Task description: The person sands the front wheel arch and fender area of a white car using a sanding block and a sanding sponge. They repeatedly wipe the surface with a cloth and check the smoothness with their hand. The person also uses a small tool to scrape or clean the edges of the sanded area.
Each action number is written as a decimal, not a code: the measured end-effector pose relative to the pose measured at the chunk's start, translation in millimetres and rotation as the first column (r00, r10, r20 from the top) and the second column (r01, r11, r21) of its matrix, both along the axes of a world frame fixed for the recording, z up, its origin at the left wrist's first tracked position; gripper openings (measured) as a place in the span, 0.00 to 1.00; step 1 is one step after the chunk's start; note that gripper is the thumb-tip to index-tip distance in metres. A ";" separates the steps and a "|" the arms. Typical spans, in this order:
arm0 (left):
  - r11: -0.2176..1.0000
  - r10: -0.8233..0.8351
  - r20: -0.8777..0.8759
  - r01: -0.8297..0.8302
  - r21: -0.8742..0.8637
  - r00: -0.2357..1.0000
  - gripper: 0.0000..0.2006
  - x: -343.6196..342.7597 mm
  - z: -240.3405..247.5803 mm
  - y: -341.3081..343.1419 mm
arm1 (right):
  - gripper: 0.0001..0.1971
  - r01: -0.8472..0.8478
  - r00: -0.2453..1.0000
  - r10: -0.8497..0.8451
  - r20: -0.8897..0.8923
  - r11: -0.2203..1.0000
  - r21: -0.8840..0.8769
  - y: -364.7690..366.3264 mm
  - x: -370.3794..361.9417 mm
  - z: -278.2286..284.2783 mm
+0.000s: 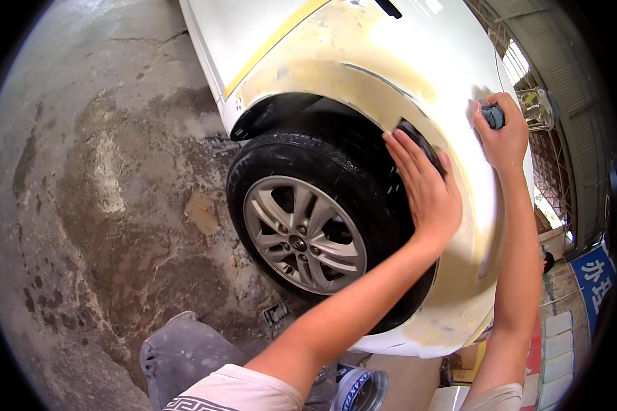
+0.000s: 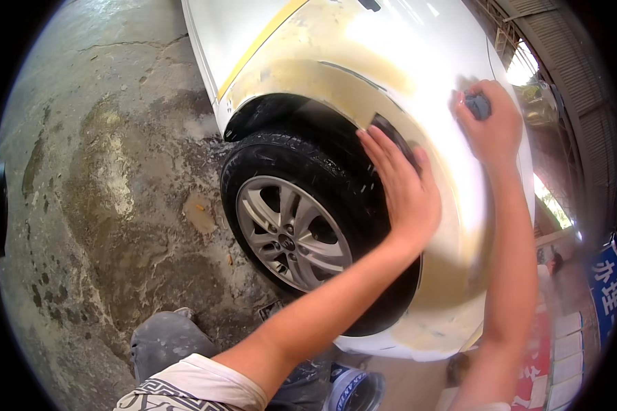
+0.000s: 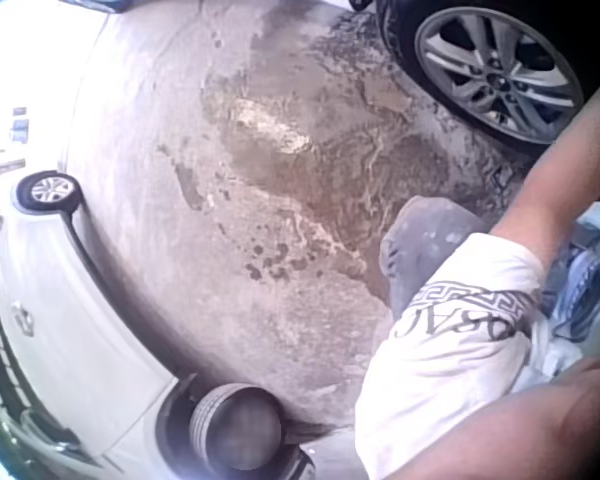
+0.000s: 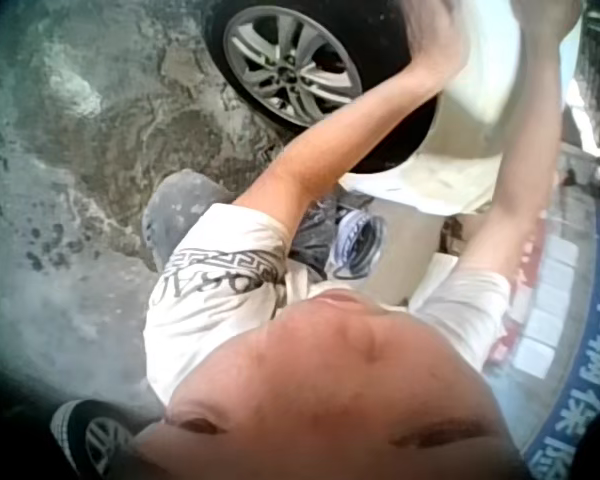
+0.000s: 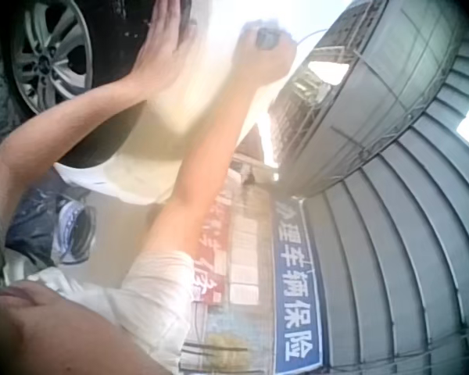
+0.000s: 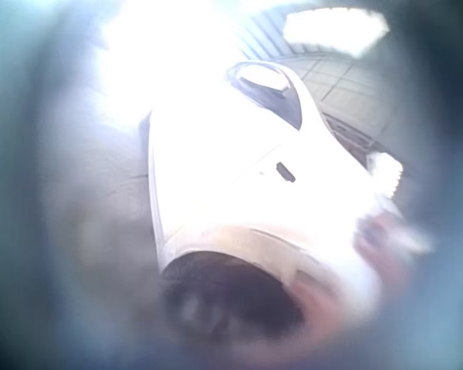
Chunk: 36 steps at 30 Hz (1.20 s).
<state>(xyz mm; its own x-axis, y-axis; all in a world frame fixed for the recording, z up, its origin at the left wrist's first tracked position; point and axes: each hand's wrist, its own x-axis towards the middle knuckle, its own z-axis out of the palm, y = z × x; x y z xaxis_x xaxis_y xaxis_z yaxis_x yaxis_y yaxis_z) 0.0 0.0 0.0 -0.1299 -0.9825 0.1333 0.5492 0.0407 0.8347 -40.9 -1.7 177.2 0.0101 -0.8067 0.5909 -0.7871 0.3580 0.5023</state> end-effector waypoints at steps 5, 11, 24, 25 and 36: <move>0.960 0.045 0.022 -0.050 0.275 0.999 0.41 -18.4 -41.8 -147.3 | 0.11 -0.069 0.998 0.069 0.010 0.998 -0.015 1.1 1.3 -4.9; 0.996 0.025 -0.108 -0.016 0.087 0.994 0.43 -16.3 -16.3 -50.2 | 0.12 -0.020 1.000 0.020 -0.001 0.999 -0.041 1.4 0.7 -4.8; 0.959 0.028 -0.134 0.011 0.283 0.991 0.43 -32.3 -52.3 -142.7 | 0.13 -0.010 1.000 0.009 -0.016 0.998 -0.059 3.7 -2.0 -5.6; 0.983 0.070 -0.235 -0.027 0.180 0.969 0.44 -33.3 -33.7 -96.7 | 0.13 0.011 1.000 -0.011 0.003 0.997 -0.077 2.6 -2.1 -6.0; 0.875 0.137 -0.193 -0.028 0.484 0.972 0.43 -22.2 -80.5 -208.7 | 0.13 -0.042 0.999 0.041 -0.028 0.998 -0.055 4.6 -8.7 -4.3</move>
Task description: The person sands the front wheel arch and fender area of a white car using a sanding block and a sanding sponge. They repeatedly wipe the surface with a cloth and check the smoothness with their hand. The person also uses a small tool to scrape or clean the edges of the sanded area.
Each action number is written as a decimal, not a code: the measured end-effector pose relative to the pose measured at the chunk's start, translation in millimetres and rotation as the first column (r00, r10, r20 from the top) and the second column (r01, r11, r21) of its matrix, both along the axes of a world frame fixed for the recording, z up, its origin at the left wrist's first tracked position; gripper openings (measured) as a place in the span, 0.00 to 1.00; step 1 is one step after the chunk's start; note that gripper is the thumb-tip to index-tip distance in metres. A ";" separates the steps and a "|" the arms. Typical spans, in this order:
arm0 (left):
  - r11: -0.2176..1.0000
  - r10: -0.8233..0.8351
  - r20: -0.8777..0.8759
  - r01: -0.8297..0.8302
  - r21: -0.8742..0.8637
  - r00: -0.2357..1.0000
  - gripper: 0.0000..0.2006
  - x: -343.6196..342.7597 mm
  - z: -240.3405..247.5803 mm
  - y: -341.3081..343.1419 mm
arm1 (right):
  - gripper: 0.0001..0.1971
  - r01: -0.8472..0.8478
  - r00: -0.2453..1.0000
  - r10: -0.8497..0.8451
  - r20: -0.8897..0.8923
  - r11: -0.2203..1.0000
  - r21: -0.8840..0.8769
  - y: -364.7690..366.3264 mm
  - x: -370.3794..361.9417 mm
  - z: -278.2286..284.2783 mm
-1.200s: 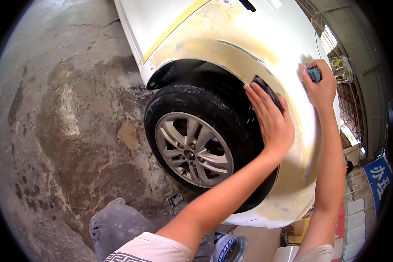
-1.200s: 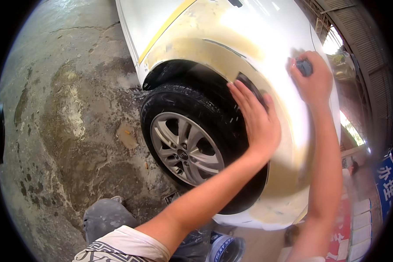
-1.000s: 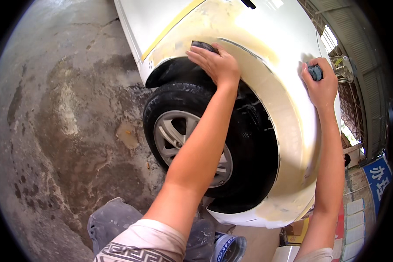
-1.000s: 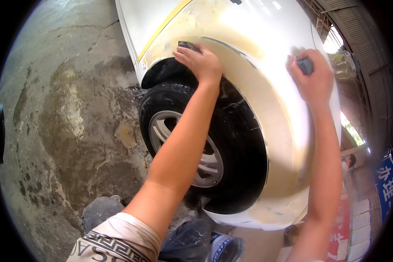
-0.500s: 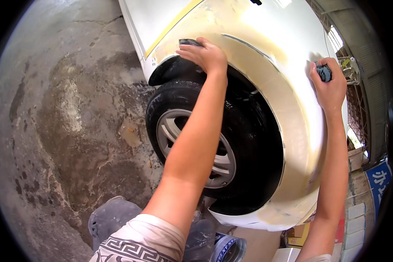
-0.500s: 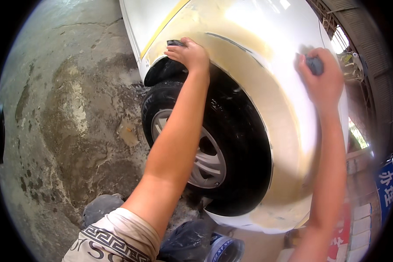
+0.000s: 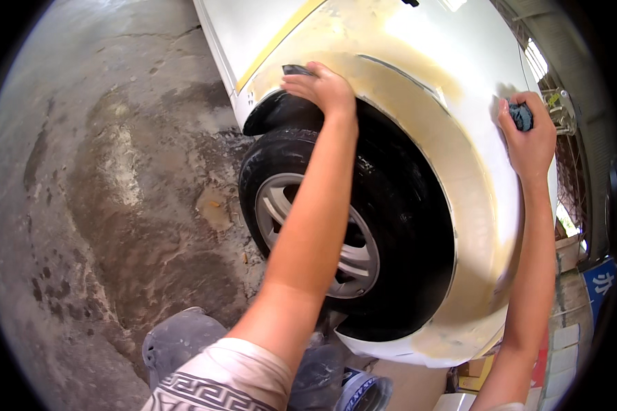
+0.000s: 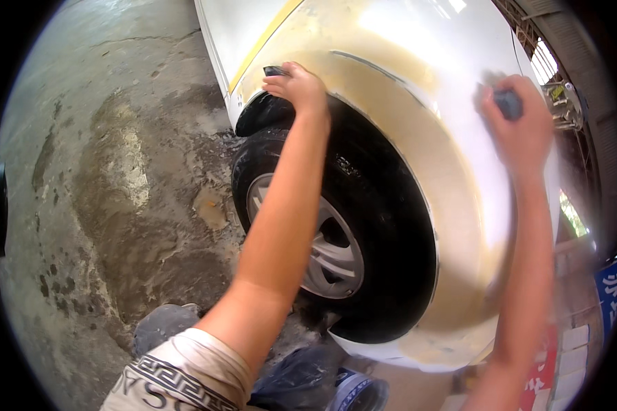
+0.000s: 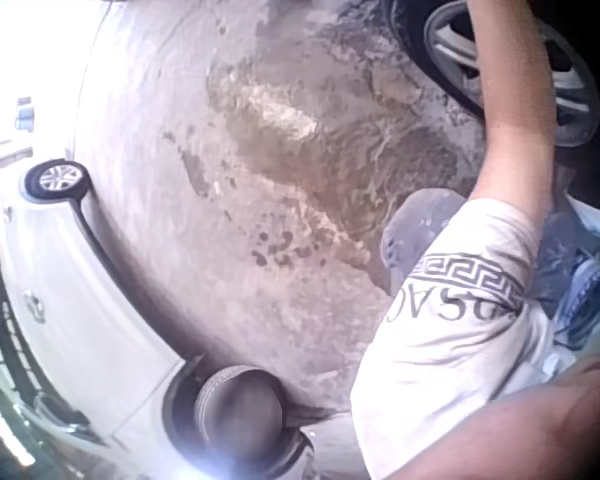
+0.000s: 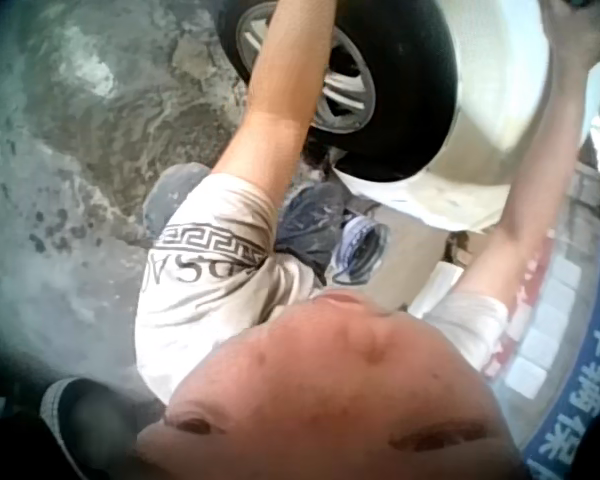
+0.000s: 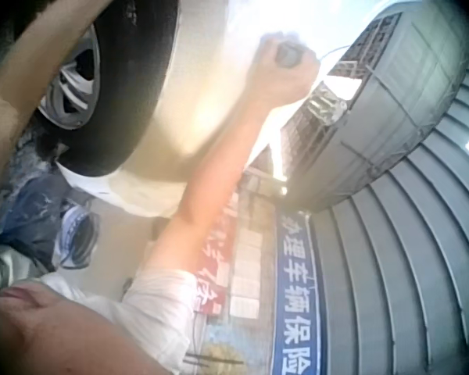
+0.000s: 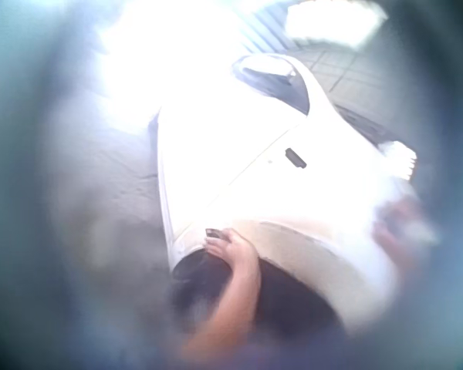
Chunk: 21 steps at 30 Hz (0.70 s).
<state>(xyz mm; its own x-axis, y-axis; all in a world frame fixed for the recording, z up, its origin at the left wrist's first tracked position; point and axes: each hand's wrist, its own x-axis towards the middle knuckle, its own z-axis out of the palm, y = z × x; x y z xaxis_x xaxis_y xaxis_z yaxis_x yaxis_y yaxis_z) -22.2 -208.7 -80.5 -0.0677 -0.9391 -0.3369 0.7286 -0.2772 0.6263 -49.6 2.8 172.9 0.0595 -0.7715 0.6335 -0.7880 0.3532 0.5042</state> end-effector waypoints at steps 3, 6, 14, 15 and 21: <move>0.981 -0.105 -0.178 0.073 -0.179 0.978 0.46 2.0 48.4 95.8 | 0.12 -0.050 0.999 0.050 -0.021 0.999 0.000 -3.0 1.3 -2.3; 0.962 -0.087 -0.085 0.062 -0.267 0.993 0.46 5.5 54.3 116.8 | 0.12 -0.068 0.998 0.068 -0.008 0.998 -0.001 -3.7 1.2 -1.4; 0.992 -0.051 0.210 0.074 -0.103 0.976 0.42 -26.2 -30.9 -22.7 | 0.13 0.002 1.000 -0.002 0.004 1.000 0.000 0.4 -2.0 1.7; 0.980 0.046 0.166 -0.012 -0.198 0.985 0.42 -24.4 -13.4 10.2 | 0.13 0.005 1.000 -0.005 -0.001 1.000 0.008 -0.9 -1.7 1.3; 0.870 -0.089 0.075 0.114 -0.479 0.993 0.42 12.4 41.0 117.3 | 0.13 -0.032 0.999 0.032 0.006 0.999 0.010 -4.4 2.1 0.0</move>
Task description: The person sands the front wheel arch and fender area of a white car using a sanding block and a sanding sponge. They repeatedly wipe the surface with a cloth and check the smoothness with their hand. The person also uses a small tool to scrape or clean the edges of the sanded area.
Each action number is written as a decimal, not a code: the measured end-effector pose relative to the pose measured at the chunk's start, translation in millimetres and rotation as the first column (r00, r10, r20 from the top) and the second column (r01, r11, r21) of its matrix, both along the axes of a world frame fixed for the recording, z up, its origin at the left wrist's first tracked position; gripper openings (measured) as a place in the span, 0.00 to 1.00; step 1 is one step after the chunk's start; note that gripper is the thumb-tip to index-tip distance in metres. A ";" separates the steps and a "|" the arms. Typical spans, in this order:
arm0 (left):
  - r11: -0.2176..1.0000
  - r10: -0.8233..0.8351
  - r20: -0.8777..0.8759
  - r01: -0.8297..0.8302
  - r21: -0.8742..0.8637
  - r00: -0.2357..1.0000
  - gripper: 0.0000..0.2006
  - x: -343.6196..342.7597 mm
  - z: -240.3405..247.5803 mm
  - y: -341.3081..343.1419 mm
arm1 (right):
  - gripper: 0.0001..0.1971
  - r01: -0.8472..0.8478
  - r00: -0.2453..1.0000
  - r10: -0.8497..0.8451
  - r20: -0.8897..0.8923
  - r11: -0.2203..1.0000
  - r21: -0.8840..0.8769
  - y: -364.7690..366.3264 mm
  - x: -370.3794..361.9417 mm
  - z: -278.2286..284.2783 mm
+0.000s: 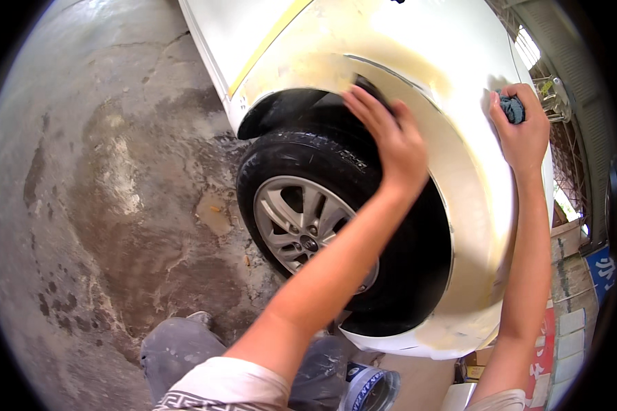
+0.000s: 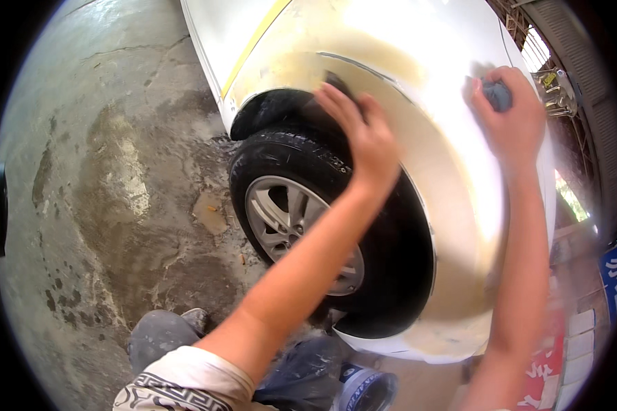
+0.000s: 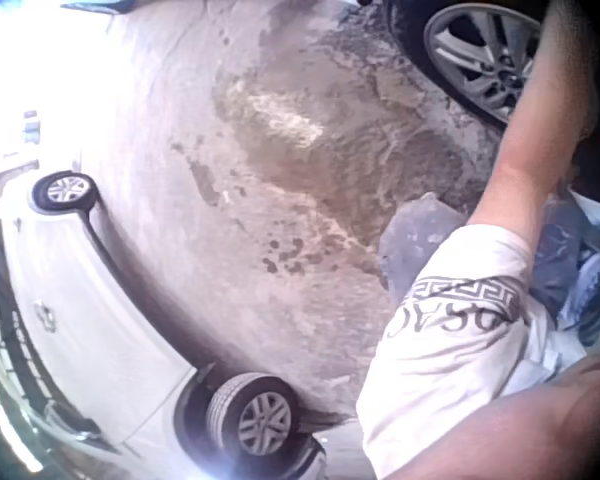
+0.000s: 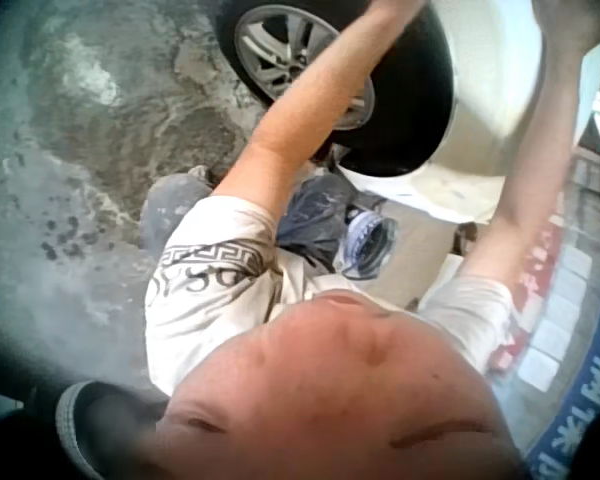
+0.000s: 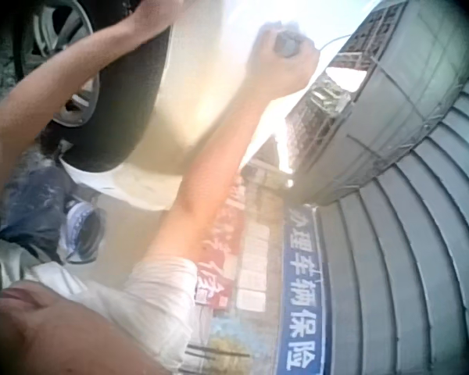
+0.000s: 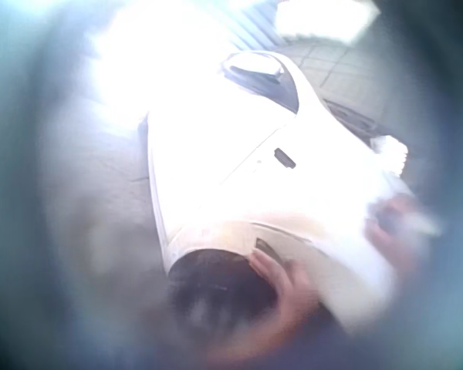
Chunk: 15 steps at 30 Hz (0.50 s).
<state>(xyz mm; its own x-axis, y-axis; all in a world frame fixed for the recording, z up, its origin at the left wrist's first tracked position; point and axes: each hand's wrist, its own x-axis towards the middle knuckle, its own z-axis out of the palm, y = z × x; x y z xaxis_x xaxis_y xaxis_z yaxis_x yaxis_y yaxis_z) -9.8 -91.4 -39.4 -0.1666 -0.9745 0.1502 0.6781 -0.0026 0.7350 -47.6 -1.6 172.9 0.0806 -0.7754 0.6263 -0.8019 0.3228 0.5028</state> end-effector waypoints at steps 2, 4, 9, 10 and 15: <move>0.980 -0.012 -0.055 0.023 0.198 0.998 0.41 -3.9 -20.7 -65.8 | 0.13 0.003 1.000 -0.003 -0.007 1.000 -0.001 0.5 -0.9 0.1; 0.917 0.093 0.018 -0.093 0.387 0.995 0.42 -13.3 -44.6 -119.1 | 0.13 0.021 1.000 -0.021 -0.022 1.000 -0.016 0.6 -2.6 0.6; 0.992 0.116 0.059 -0.113 -0.061 0.991 0.43 -24.2 -15.7 18.2 | 0.13 -0.027 1.000 0.027 -0.005 1.000 -0.010 1.6 -2.0 1.2; 0.971 0.140 0.060 -0.125 -0.202 0.988 0.43 -13.4 -3.5 64.6 | 0.13 0.004 0.999 -0.004 -0.033 1.000 -0.012 1.2 -1.7 1.7; 0.990 -0.076 -0.020 0.073 -0.124 0.997 0.42 24.0 15.5 49.5 | 0.13 0.089 0.996 -0.090 -0.028 0.996 -0.020 2.3 -1.9 2.0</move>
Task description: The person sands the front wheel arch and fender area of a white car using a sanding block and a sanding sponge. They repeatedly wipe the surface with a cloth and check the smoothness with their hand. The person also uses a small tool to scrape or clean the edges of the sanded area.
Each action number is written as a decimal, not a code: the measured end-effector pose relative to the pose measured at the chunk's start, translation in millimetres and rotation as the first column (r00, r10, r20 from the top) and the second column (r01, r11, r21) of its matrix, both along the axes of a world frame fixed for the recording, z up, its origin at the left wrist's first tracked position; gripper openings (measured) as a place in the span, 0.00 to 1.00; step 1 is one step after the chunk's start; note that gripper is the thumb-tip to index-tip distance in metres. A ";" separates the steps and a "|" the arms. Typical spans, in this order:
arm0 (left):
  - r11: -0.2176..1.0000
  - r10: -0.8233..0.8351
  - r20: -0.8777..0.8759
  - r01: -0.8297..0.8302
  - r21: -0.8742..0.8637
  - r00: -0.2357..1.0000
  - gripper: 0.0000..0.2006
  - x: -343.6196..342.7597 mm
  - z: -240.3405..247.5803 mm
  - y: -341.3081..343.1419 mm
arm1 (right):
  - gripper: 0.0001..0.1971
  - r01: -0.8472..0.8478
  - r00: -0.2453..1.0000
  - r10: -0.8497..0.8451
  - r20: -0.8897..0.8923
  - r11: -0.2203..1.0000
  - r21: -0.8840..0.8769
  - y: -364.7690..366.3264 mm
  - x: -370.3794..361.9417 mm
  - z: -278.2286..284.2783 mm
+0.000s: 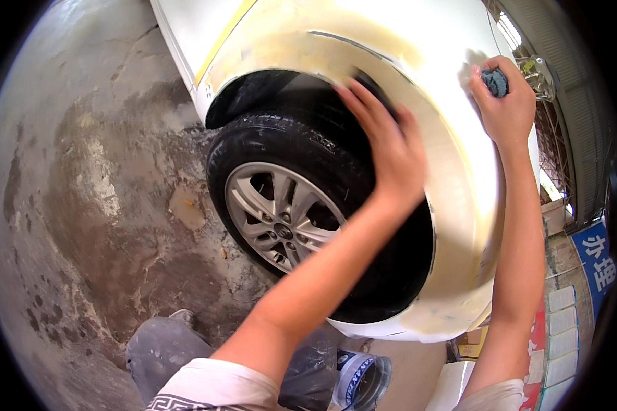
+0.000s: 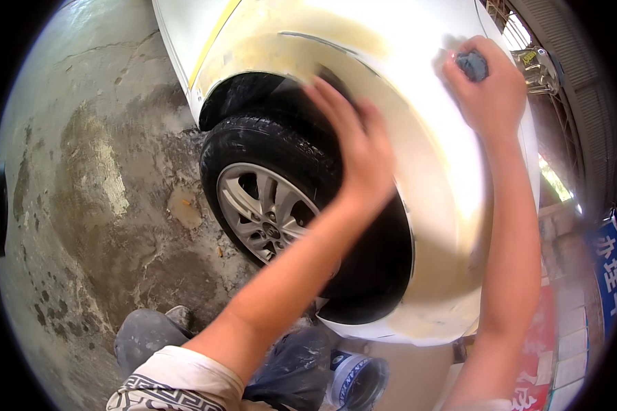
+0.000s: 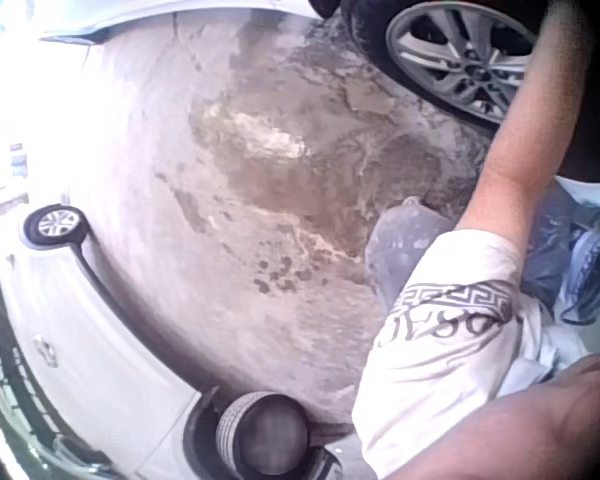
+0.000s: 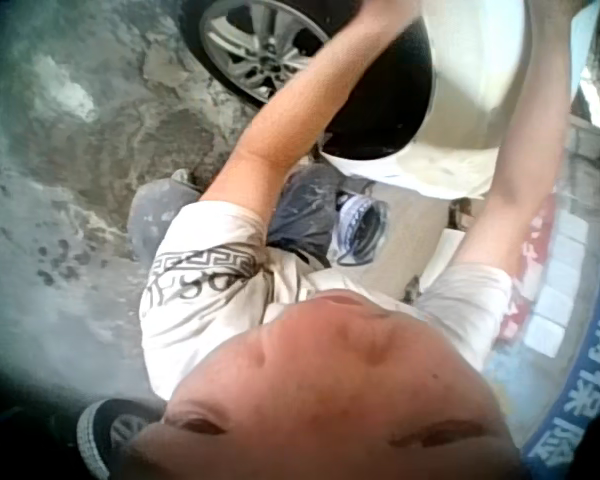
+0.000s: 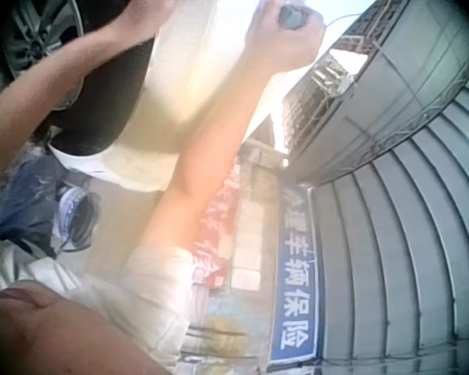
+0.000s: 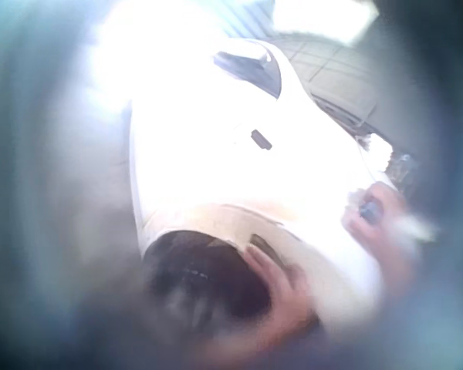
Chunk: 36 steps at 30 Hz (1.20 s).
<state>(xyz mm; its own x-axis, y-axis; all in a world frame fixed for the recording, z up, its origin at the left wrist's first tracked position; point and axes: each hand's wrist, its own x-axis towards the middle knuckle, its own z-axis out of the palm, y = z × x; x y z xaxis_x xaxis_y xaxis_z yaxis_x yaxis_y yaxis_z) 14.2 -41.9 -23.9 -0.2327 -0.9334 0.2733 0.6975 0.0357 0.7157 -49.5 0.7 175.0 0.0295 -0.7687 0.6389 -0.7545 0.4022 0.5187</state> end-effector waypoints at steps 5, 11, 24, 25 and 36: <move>0.961 0.171 0.038 -0.175 0.215 0.985 0.39 -24.7 -30.9 -89.7 | 0.13 -0.056 0.998 0.057 -0.034 0.998 0.024 1.8 -4.6 2.2; 0.991 0.067 -0.121 -0.081 -0.109 0.990 0.42 -28.7 -17.4 83.4 | 0.14 -0.035 0.999 0.035 -0.032 0.999 -0.018 -0.5 -3.2 1.1; 0.996 0.003 -0.063 0.003 0.086 0.998 0.45 -15.2 5.8 53.1 | 0.15 -0.032 0.999 0.031 -0.029 0.999 -0.037 -1.1 -2.1 -0.6; 0.997 -0.024 -0.074 0.029 0.073 0.997 0.45 -12.3 6.3 57.0 | 0.15 -0.032 0.999 0.031 -0.030 0.999 -0.024 -1.9 -1.6 -0.9; 0.986 0.018 -0.096 -0.001 0.168 0.995 0.44 1.3 12.7 33.1 | 0.15 -0.034 0.999 0.034 0.009 0.999 -0.026 0.5 -1.9 -0.8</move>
